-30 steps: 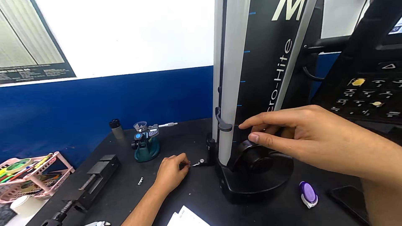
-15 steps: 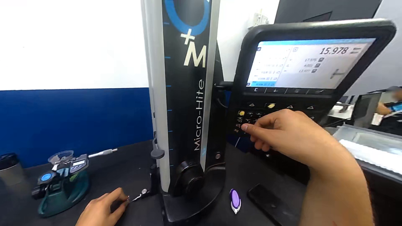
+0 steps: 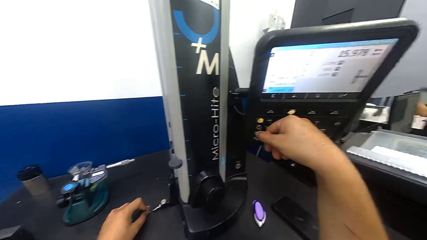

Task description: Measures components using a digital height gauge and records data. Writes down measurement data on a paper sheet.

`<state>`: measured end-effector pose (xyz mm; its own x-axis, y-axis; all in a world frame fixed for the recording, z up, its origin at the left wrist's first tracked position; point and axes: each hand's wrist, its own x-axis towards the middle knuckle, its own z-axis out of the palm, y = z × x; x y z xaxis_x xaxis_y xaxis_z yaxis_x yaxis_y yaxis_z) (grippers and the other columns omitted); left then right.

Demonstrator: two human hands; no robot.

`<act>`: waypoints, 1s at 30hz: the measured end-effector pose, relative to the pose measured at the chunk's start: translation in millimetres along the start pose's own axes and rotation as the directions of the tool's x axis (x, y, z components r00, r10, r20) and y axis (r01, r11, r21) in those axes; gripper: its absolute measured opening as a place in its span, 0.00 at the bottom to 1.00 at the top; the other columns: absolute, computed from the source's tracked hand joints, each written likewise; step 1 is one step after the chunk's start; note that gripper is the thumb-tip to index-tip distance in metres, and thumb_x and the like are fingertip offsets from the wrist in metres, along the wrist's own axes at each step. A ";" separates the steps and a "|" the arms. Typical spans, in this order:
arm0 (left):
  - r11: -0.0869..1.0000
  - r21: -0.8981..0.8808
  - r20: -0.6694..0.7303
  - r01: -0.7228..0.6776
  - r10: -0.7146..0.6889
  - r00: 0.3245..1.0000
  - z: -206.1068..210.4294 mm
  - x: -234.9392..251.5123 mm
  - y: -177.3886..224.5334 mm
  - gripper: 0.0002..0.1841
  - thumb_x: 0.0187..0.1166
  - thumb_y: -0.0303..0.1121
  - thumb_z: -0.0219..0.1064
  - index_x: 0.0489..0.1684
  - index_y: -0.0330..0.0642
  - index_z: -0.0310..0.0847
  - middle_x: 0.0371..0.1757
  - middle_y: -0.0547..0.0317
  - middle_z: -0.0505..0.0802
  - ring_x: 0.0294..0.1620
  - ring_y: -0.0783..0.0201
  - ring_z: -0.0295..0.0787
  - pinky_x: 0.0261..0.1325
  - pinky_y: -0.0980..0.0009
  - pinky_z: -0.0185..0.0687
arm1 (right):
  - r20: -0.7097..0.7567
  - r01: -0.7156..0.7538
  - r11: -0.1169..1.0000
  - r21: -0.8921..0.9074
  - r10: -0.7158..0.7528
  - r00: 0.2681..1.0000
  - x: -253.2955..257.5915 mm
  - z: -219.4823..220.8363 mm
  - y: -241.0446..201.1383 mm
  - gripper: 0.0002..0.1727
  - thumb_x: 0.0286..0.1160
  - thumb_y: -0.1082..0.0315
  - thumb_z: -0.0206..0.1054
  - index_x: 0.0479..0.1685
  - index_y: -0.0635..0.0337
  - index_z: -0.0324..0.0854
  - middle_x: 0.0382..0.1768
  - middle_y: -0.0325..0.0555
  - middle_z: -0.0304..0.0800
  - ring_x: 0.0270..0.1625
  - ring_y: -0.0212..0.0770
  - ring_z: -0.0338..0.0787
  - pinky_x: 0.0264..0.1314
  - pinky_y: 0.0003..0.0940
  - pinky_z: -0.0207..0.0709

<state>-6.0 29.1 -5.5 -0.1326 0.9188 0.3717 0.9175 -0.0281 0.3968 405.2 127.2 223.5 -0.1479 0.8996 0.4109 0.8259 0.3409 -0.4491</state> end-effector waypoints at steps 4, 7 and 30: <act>0.997 0.033 -0.026 0.066 -0.065 0.998 4.3 1.2 2.1 0.11 0.78 0.40 0.68 0.48 0.47 0.92 0.49 0.57 0.97 0.56 0.54 0.93 0.67 0.46 0.81 | 0.023 0.118 0.992 0.042 -0.119 0.993 3.7 -1.9 12.7 0.23 0.85 0.50 0.65 0.23 0.51 0.90 0.16 0.40 0.89 0.15 0.39 0.85 0.20 0.44 0.82; 0.992 0.036 0.050 0.120 -0.122 0.991 -1.0 1.3 5.4 0.13 0.81 0.41 0.64 0.52 0.48 0.91 0.52 0.59 0.96 0.61 0.57 0.90 0.75 0.50 0.74 | 0.062 0.097 0.987 0.126 -0.105 0.993 -4.1 -3.1 0.7 0.21 0.86 0.54 0.65 0.29 0.60 0.91 0.15 0.46 0.87 0.14 0.39 0.82 0.20 0.39 0.78; 0.990 0.049 0.087 0.131 -0.135 0.987 -2.1 3.0 7.2 0.13 0.81 0.41 0.63 0.52 0.48 0.90 0.53 0.63 0.96 0.62 0.62 0.89 0.78 0.52 0.71 | 0.146 0.264 0.912 0.315 -0.321 0.936 -20.1 -1.7 -11.4 0.11 0.81 0.67 0.69 0.30 0.59 0.89 0.12 0.44 0.84 0.10 0.34 0.79 0.12 0.26 0.71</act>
<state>-0.6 30.7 0.3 -0.2223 0.9450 0.2397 0.9094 0.1123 0.4004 399.7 104.8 221.7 -0.4826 0.7723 0.4131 0.5424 0.6339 -0.5514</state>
